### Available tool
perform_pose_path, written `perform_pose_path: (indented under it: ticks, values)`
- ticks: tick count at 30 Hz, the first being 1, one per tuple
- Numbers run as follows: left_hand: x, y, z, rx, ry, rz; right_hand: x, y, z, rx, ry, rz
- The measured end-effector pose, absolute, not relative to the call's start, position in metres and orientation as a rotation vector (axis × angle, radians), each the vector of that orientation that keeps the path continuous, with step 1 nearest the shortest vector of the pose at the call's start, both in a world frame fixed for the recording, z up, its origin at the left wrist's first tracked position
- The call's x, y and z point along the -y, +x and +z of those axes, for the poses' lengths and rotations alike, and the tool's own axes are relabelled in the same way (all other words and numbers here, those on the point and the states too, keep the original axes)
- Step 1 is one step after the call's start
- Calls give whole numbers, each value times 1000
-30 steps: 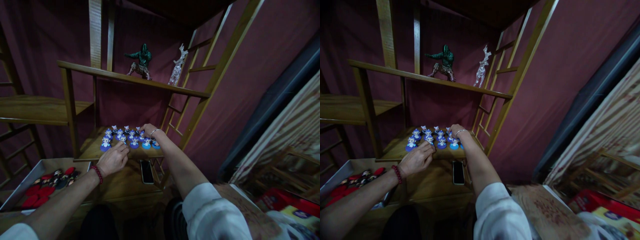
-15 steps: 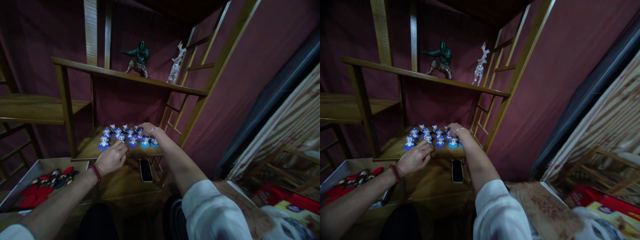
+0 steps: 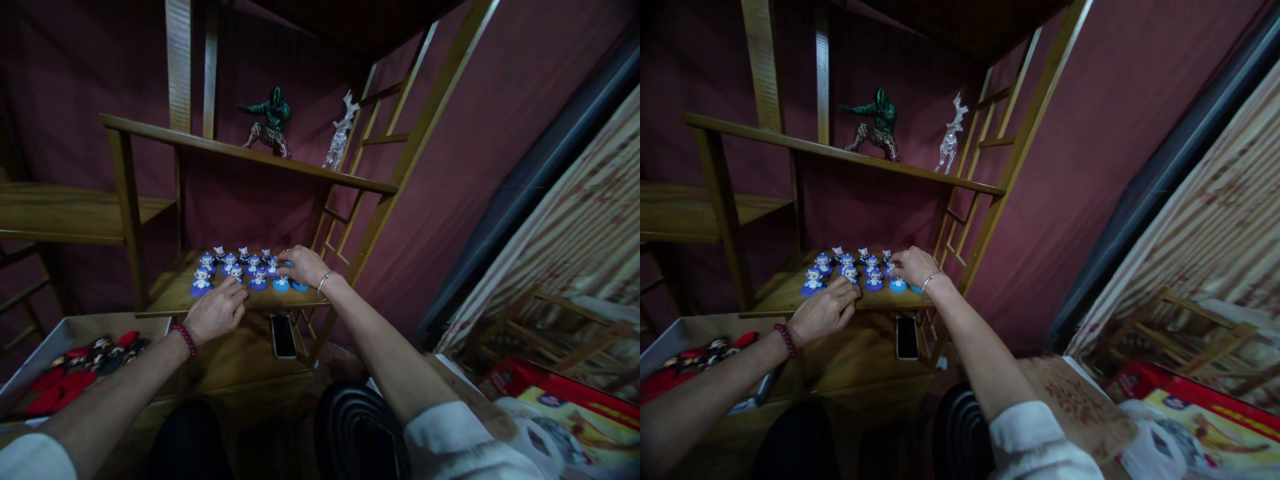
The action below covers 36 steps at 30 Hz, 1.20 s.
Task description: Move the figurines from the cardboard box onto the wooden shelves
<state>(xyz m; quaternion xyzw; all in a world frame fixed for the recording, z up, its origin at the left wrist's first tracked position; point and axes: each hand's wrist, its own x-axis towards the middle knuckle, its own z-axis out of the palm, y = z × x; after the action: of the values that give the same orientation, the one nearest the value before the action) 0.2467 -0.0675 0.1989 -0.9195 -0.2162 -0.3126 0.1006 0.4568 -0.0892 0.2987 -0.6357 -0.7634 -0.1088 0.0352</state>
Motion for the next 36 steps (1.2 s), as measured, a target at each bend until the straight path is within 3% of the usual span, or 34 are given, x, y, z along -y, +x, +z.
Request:
perform_pose_path:
  ticks: [11,31,36]
  values:
    - [67,247,199,663,-2738,-910,68,423,267,2416,-1847,-289]
    - [67,247,199,656,-2729,-970,75,431,279,2381,-1776,-194]
    - [67,247,199,650,-2728,-965,88,457,290,2432,-1979,-240]
